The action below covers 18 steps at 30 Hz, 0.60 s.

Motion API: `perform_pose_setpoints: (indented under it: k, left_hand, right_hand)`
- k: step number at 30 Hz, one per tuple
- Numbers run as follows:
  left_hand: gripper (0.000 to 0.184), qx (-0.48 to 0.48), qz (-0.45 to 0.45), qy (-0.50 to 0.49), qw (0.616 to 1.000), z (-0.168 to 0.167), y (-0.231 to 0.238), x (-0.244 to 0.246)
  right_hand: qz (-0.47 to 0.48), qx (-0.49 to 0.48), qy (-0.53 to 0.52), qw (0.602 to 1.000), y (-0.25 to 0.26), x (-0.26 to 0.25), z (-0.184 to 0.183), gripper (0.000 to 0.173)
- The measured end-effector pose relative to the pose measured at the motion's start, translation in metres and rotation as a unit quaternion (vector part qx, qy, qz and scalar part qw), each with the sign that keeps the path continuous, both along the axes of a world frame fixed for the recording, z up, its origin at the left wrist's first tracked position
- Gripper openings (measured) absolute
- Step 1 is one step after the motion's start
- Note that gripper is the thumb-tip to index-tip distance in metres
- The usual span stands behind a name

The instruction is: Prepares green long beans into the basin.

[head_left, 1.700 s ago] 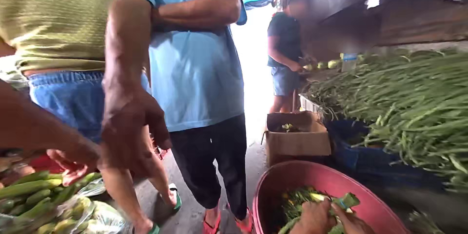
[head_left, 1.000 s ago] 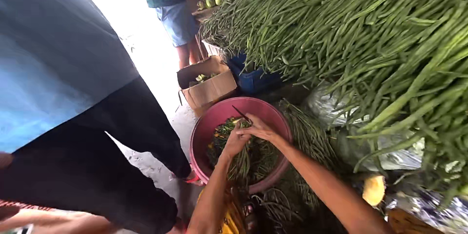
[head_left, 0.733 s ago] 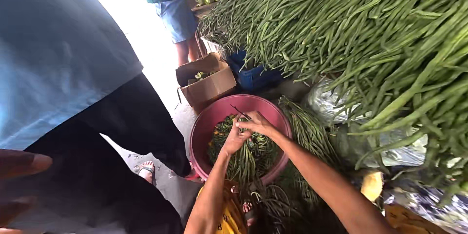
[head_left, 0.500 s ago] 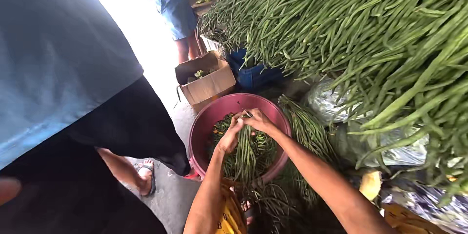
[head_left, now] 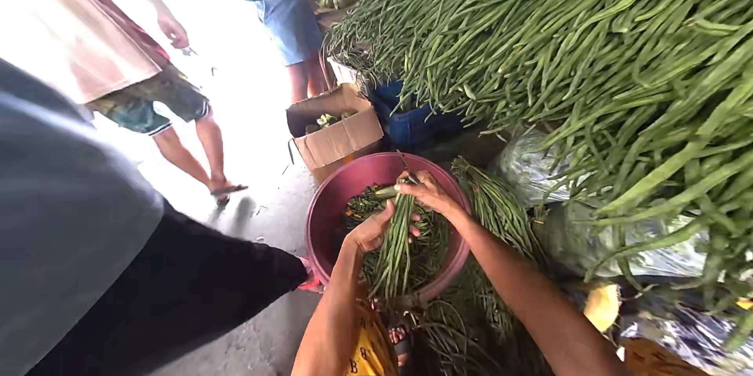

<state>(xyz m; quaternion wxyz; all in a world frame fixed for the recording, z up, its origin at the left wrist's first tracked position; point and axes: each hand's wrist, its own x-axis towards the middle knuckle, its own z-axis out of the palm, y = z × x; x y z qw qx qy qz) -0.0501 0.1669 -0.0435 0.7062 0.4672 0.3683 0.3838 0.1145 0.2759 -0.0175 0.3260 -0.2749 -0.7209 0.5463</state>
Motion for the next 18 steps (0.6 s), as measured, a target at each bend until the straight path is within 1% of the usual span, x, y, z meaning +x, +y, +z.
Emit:
perform_pose_setpoints:
  k: [2,4,6,7,8,9,10,11,13,15,16,18]
  left_hand:
    - [0.058,0.001,-0.018,-0.026,0.999,-0.004,0.000,-0.002]
    - [0.053,0.010,-0.015,-0.049,0.999,-0.007,-0.001,-0.001]
    - [0.055,0.025,-0.011,-0.066,0.997,-0.009,0.001,0.000]
    - [0.051,0.032,-0.004,-0.064,0.997,-0.010,0.001,0.002]
    - [0.042,0.036,0.005,-0.054,0.998,-0.010,0.002,0.003]
    - [0.032,0.040,0.015,-0.039,0.998,-0.010,0.003,0.005]
    - [0.025,0.040,0.025,-0.020,0.999,-0.010,0.003,0.006]
    - [0.022,0.038,0.037,0.005,0.999,-0.009,0.004,0.008]
    - [0.021,0.045,0.068,0.057,0.995,-0.007,0.005,0.009]
    - [0.021,0.047,0.111,0.109,0.987,-0.005,0.005,0.006]
    - [0.024,0.046,0.131,0.136,0.981,-0.004,0.005,0.005]
    - [0.033,0.053,0.152,0.184,0.970,-0.004,0.006,0.002]
  right_hand:
    - [0.010,0.000,0.005,1.000,0.000,0.000,0.001,0.016]
    - [0.021,-0.010,0.009,1.000,0.000,0.000,0.003,0.015]
    - [0.018,-0.021,0.008,1.000,0.002,0.000,0.003,0.016]
    - [0.015,-0.024,0.007,1.000,0.003,0.001,0.002,0.016]
    - [0.010,-0.026,0.006,1.000,0.004,0.001,0.001,0.017]
    - [0.004,-0.027,0.003,1.000,0.004,0.001,0.000,0.017]
    - [-0.005,-0.027,-0.006,1.000,0.004,0.002,0.000,0.019]
    - [-0.013,-0.029,-0.018,0.999,0.004,0.003,-0.001,0.022]
    - [-0.031,-0.048,-0.043,0.997,0.003,0.007,-0.004,0.034]
    - [-0.067,-0.087,-0.071,0.991,0.001,0.013,-0.014,0.044]
    - [-0.090,-0.096,-0.105,0.986,-0.001,0.016,-0.020,0.049]
    - [-0.099,-0.102,-0.191,0.971,-0.004,0.023,-0.035,0.062]
